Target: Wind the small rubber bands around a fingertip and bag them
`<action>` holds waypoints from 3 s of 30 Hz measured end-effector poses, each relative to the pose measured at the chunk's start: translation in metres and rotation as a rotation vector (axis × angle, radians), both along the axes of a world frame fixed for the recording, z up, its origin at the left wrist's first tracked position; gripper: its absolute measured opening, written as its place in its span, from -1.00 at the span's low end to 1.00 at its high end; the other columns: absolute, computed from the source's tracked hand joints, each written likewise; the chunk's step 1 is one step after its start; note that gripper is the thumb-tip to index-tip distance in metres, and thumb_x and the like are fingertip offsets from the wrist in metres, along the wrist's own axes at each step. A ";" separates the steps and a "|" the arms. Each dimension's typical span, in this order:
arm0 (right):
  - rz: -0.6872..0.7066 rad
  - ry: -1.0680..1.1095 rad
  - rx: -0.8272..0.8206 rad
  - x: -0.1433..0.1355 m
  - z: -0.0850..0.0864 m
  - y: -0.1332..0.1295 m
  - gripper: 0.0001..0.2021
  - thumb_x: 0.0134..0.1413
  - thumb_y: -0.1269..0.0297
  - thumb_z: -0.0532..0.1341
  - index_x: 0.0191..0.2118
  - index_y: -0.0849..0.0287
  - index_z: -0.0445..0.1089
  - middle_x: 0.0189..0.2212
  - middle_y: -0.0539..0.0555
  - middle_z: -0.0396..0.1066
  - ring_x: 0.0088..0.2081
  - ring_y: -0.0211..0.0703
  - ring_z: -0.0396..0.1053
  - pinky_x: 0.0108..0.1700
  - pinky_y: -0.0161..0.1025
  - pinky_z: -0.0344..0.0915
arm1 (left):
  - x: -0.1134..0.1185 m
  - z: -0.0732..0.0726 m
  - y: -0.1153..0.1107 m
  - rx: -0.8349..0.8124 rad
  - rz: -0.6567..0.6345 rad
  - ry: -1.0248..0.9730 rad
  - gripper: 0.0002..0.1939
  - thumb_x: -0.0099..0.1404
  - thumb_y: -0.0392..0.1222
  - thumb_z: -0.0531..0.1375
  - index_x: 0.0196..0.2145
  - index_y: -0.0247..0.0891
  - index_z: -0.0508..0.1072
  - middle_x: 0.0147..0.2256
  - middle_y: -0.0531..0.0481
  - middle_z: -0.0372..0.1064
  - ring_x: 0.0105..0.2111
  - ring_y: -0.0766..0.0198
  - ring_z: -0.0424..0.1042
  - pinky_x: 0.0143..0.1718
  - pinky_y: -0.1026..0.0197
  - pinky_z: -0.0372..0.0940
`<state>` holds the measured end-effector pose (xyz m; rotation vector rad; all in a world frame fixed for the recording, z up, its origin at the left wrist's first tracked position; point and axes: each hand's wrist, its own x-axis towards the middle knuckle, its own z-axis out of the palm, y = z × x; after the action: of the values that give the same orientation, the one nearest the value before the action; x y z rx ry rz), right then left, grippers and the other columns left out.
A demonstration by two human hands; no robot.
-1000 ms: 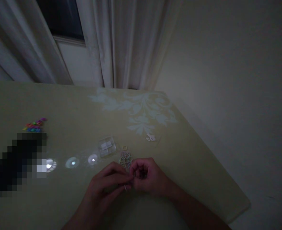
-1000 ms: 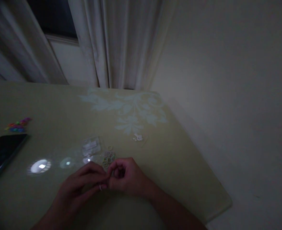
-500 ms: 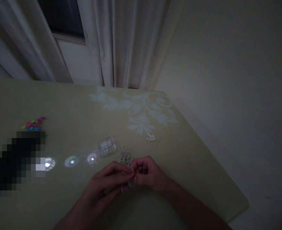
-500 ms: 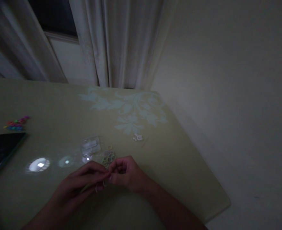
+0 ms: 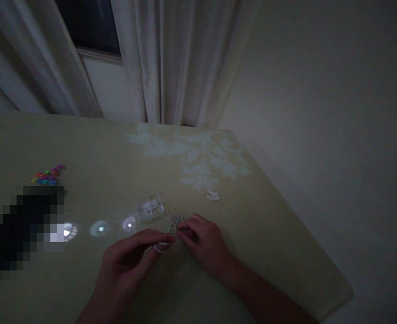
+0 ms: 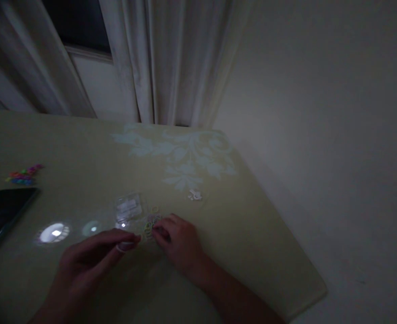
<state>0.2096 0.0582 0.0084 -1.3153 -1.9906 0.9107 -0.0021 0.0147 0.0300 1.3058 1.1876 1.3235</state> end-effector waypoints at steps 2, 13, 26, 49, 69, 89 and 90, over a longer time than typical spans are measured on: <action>0.038 -0.100 0.067 -0.001 -0.004 0.000 -0.90 0.29 0.36 0.33 -0.13 0.13 0.61 -0.28 0.04 0.50 -0.29 -0.21 0.43 -0.22 -0.29 0.27 | -0.001 0.003 0.002 -0.032 0.018 -0.005 -0.93 0.21 -0.14 0.45 -0.30 0.01 0.74 -0.34 0.06 0.71 -0.37 0.22 0.68 -0.32 0.34 0.55; -0.033 0.064 0.048 0.003 0.008 0.001 -0.94 0.28 0.38 0.31 -0.22 0.16 0.56 -0.32 0.00 0.40 -0.38 -0.27 0.35 -0.28 -0.33 0.28 | 0.001 0.007 0.008 -0.043 0.025 0.054 -0.89 0.10 -0.14 0.48 -0.52 -0.10 0.67 -0.55 0.05 0.60 -0.55 0.29 0.58 -0.51 0.42 0.45; -0.031 0.139 0.087 0.009 0.016 -0.004 -0.80 0.23 0.13 0.41 -0.14 0.14 0.59 -0.34 0.04 0.46 -0.37 -0.22 0.36 -0.31 -0.30 0.29 | 0.003 0.004 0.010 -0.035 -0.038 0.075 -0.97 0.18 -0.17 0.43 -0.38 -0.09 0.73 -0.40 -0.02 0.67 -0.40 0.17 0.66 -0.38 0.30 0.54; -0.145 -0.135 0.181 0.038 0.016 0.014 -0.92 0.30 0.37 0.32 -0.15 0.15 0.58 -0.28 0.07 0.52 -0.29 -0.15 0.46 -0.19 -0.23 0.35 | -0.007 -0.004 0.011 -0.204 0.067 -0.063 -0.75 0.24 0.01 0.42 -0.38 -0.18 0.52 -0.34 -0.04 0.68 -0.27 0.16 0.69 -0.28 0.29 0.54; 0.190 -0.077 0.028 0.008 0.013 -0.007 -0.89 0.41 0.51 0.19 -0.16 0.16 0.37 -0.17 0.05 0.37 -0.14 -0.14 0.36 -0.08 -0.24 0.29 | -0.002 0.002 0.013 0.080 -0.062 0.224 -0.92 0.31 -0.12 0.36 -0.27 -0.03 0.70 -0.30 0.03 0.67 -0.30 0.23 0.65 -0.26 0.33 0.51; -0.013 -0.228 0.258 0.002 -0.004 0.009 -0.92 0.32 0.39 0.35 -0.12 0.14 0.61 -0.22 0.09 0.42 -0.16 -0.09 0.41 -0.09 -0.17 0.35 | -0.003 0.000 0.009 0.060 0.042 0.304 -0.84 0.33 -0.08 0.29 -0.21 -0.01 0.70 -0.27 0.07 0.72 -0.30 0.21 0.71 -0.26 0.33 0.56; -0.005 -0.271 0.261 0.001 -0.003 0.009 -0.92 0.30 0.39 0.37 -0.13 0.13 0.61 -0.21 0.08 0.42 -0.16 -0.08 0.41 -0.08 -0.16 0.35 | -0.004 0.000 0.008 0.063 0.033 0.323 -0.83 0.32 -0.08 0.29 -0.22 0.00 0.71 -0.28 0.08 0.72 -0.31 0.20 0.71 -0.27 0.33 0.56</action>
<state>0.2108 0.0672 0.0051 -1.3475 -2.2200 0.4668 -0.0061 0.0229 0.0303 1.5951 1.3997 1.2113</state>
